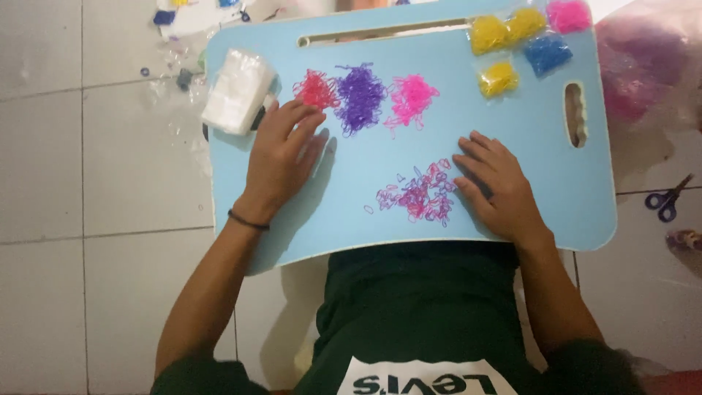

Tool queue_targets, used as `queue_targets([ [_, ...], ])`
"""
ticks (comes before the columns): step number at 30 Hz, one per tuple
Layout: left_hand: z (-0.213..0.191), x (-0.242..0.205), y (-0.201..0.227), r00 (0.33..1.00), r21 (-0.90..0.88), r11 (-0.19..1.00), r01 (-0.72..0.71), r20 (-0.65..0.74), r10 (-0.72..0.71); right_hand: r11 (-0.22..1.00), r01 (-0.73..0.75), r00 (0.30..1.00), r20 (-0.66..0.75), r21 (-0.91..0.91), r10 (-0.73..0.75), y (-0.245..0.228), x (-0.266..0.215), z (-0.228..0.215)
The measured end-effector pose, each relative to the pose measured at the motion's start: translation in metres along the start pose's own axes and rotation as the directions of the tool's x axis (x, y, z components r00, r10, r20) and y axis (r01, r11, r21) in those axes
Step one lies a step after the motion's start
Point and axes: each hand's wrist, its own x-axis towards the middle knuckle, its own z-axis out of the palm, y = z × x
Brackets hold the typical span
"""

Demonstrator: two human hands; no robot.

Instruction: The person sorts small colored rubber bands by hand, shifting them on a portable desk to separate them into piles.

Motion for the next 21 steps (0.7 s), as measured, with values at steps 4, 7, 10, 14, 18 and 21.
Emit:
queue_targets([
  [4, 0.011, -0.012, 0.005, 0.983, 0.125, 0.991, 0.054, 0.167, -0.074, 0.997, 0.018, 0.999, -0.045, -0.077, -0.022, 0.002, -0.008, 0.005],
  [7, 0.022, -0.003, -0.011, 0.967, 0.113, 0.988, 0.108, 0.220, -0.131, 0.999, -0.009, 1.000, 0.001, -0.034, 0.009, -0.008, 0.003, -0.005],
  [10, 0.032, 0.004, -0.029, 0.982, 0.091, 0.988, 0.126, 0.128, -0.137, 0.998, -0.033, 0.999, 0.030, -0.052, 0.034, -0.007, 0.004, -0.006],
  [14, 0.028, 0.012, -0.030, 0.988, -0.020, 0.992, 0.121, 0.094, -0.119, 0.997, -0.066, 0.996, 0.048, -0.043, 0.069, -0.009, 0.003, -0.005],
  [18, 0.026, 0.013, -0.027, 0.992, -0.111, 0.986, 0.127, 0.033, -0.124, 0.999, -0.045, 0.998, 0.036, -0.023, 0.045, -0.012, 0.003, -0.007],
  [21, 0.018, 0.013, -0.022, 0.981, -0.170, 0.967, 0.192, 0.069, -0.183, 0.999, -0.028, 0.999, 0.023, -0.025, 0.029, -0.007, 0.002, -0.005],
])
